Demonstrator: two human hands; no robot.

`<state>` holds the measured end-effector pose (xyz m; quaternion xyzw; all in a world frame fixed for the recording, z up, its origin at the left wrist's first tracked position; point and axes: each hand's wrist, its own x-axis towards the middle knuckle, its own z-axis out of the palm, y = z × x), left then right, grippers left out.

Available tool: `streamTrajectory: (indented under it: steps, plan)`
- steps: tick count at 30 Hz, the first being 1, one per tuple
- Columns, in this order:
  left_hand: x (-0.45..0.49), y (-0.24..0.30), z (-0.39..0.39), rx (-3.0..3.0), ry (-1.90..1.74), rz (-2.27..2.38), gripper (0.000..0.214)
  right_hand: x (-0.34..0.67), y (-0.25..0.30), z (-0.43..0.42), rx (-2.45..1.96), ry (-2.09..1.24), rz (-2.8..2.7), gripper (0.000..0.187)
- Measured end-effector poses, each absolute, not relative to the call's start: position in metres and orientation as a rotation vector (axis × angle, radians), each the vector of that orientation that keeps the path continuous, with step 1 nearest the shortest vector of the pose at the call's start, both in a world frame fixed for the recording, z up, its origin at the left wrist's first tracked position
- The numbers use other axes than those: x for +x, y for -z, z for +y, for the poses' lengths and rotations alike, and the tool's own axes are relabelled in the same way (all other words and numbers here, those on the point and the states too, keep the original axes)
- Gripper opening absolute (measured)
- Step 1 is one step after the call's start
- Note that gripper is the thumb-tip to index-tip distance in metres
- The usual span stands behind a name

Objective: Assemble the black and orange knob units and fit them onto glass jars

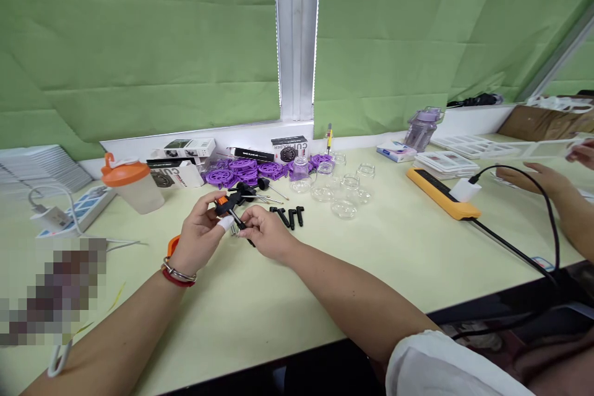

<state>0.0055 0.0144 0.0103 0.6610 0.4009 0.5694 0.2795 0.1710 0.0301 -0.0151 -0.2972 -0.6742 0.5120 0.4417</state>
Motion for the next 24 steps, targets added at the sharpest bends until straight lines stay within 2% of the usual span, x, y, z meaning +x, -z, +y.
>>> streamTrajectory:
  steps: [24]
  plan:
    - [0.0075, -0.0131, 0.0132, 1.968, -1.574, 0.985, 0.049, 0.1749, 0.008, 0.023, -0.703, -1.167, -1.784, 0.018]
